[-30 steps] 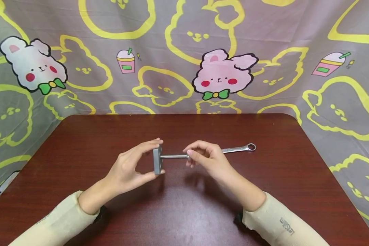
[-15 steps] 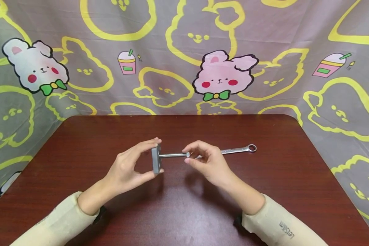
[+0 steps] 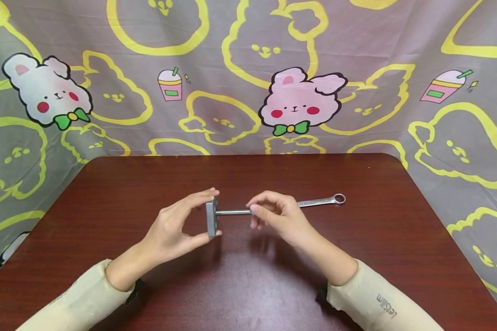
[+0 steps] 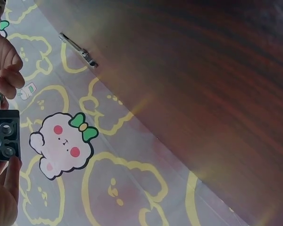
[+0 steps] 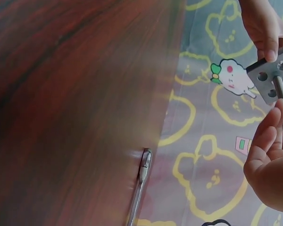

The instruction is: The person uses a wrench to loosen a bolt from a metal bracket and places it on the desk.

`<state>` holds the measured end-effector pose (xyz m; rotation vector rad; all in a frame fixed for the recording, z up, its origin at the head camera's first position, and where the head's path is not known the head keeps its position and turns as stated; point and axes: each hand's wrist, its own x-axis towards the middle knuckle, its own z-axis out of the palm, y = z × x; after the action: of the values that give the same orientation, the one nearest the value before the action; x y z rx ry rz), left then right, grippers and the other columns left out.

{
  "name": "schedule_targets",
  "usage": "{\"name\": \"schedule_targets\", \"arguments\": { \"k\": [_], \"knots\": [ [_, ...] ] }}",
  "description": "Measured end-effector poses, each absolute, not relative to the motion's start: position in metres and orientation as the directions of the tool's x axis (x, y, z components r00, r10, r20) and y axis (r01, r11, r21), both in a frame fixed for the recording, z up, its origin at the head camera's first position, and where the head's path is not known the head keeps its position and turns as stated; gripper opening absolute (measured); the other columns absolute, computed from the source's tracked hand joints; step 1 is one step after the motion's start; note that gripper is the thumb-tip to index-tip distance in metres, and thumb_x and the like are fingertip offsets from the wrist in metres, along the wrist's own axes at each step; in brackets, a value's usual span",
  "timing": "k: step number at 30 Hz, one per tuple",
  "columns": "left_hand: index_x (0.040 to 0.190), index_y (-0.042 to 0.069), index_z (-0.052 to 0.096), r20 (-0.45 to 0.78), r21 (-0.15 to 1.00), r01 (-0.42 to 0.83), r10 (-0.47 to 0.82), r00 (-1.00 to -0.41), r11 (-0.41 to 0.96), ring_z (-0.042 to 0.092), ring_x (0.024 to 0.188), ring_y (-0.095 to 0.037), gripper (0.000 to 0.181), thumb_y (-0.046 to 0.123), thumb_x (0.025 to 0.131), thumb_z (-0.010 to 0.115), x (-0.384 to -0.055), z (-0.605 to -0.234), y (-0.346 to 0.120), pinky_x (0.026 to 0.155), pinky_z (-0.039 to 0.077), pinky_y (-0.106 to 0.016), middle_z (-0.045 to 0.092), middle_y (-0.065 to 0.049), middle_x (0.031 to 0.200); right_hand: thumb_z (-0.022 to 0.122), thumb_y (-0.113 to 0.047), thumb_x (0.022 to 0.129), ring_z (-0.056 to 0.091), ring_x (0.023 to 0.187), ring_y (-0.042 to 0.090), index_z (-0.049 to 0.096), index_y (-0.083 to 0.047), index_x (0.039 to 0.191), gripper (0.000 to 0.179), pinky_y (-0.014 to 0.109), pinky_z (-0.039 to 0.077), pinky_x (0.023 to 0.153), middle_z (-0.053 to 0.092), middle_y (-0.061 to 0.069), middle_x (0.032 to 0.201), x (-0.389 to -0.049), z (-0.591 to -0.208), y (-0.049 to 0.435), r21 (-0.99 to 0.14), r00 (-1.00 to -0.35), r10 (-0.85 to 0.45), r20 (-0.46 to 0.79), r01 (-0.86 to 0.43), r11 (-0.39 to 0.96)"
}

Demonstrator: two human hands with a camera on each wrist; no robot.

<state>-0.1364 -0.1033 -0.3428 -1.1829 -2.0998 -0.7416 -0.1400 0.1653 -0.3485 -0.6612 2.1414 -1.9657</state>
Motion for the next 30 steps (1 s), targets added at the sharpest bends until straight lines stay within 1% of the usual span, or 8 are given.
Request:
{"name": "schedule_targets", "arguments": {
  "k": [3,6,11,15,18,21,24,30],
  "knots": [
    [0.127,-0.001,0.056,0.737,0.174,0.878,0.533,-0.416,0.445,0.063,0.122,-0.027,0.072,0.015,0.065,0.091,-0.1372,-0.343,-0.1035,0.102,0.052,-0.034,0.065,-0.012,0.13,0.061,-0.005,0.096,0.067,0.073,0.012,0.066,0.0,0.105,0.011,0.024,0.056,0.065,0.07,-0.001,0.079,-0.1391,-0.3496,0.164,-0.964,-0.891,-0.399,0.217,-0.259,0.053],
    [0.127,0.0,0.056,0.738,0.179,0.874,0.526,-0.423,0.451,0.063,0.122,-0.026,0.071,0.017,0.067,0.09,-0.1376,-0.3424,-0.1037,0.102,0.052,-0.034,0.065,-0.011,0.131,0.065,0.0,0.092,0.065,0.08,0.008,0.067,0.0,0.102,0.01,0.022,0.054,0.066,0.069,-0.004,0.091,-0.1378,-0.3502,0.1624,-0.937,-0.884,-0.371,0.284,-0.338,0.086],
    [0.127,0.0,0.056,0.733,0.188,0.87,0.524,-0.433,0.456,0.063,0.123,-0.026,0.07,0.017,0.068,0.09,-0.1376,-0.341,-0.1035,0.102,0.052,-0.034,0.065,-0.011,0.131,0.067,0.008,0.087,0.063,0.089,0.007,0.067,-0.002,0.092,0.01,0.022,0.054,0.072,0.066,-0.006,0.1,-0.1366,-0.35,0.1607,-0.902,-0.859,-0.365,0.359,-0.42,0.102],
    [0.127,0.0,0.056,0.73,0.188,0.871,0.528,-0.433,0.455,0.063,0.123,-0.026,0.07,0.017,0.068,0.09,-0.1378,-0.3414,-0.1034,0.102,0.052,-0.034,0.065,-0.011,0.131,0.068,0.004,0.088,0.061,0.085,0.009,0.067,-0.001,0.098,0.011,0.022,0.053,0.07,0.066,-0.004,0.098,-0.1373,-0.3495,0.1625,-0.911,-0.866,-0.38,0.324,-0.394,0.121],
    [0.126,-0.001,0.056,0.728,0.183,0.873,0.534,-0.43,0.452,0.063,0.123,-0.026,0.07,0.018,0.068,0.09,-0.137,-0.3416,-0.1034,0.102,0.052,-0.034,0.064,-0.011,0.132,0.069,-0.003,0.09,0.061,0.081,0.009,0.066,0.0,0.106,0.017,0.022,0.053,0.069,0.066,-0.001,0.096,-0.1374,-0.3491,0.1647,-0.932,-0.881,-0.395,0.259,-0.336,0.137],
    [0.126,-0.001,0.056,0.73,0.177,0.875,0.537,-0.423,0.45,0.063,0.123,-0.026,0.071,0.018,0.067,0.09,-0.1368,-0.3418,-0.1033,0.102,0.052,-0.034,0.065,-0.012,0.131,0.067,-0.005,0.092,0.065,0.083,0.009,0.063,0.005,0.112,0.023,0.024,0.056,0.072,0.068,0.004,0.094,-0.1375,-0.3483,0.1665,-0.954,-0.885,-0.418,0.206,-0.277,0.117],
    [0.126,0.0,0.056,0.733,0.174,0.877,0.537,-0.419,0.447,0.063,0.123,-0.026,0.072,0.017,0.067,0.091,-0.1367,-0.3417,-0.1034,0.102,0.052,-0.034,0.065,-0.012,0.13,0.064,-0.005,0.094,0.069,0.084,0.01,0.061,0.007,0.113,0.022,0.026,0.058,0.074,0.069,0.006,0.091,-0.1382,-0.3471,0.1675,-0.967,-0.879,-0.441,0.179,-0.24,0.087],
    [0.126,-0.001,0.056,0.737,0.169,0.883,0.538,-0.409,0.439,0.064,0.121,-0.027,0.073,0.016,0.065,0.091,-0.1363,-0.3422,-0.1036,0.103,0.051,-0.034,0.065,-0.013,0.13,0.053,-0.011,0.102,0.064,0.07,0.017,0.063,0.003,0.11,0.019,0.027,0.056,0.065,0.07,0.001,0.078,-0.1406,-0.3472,0.1682,-0.97,-0.874,-0.453,0.176,-0.231,0.069]
  ]
}}
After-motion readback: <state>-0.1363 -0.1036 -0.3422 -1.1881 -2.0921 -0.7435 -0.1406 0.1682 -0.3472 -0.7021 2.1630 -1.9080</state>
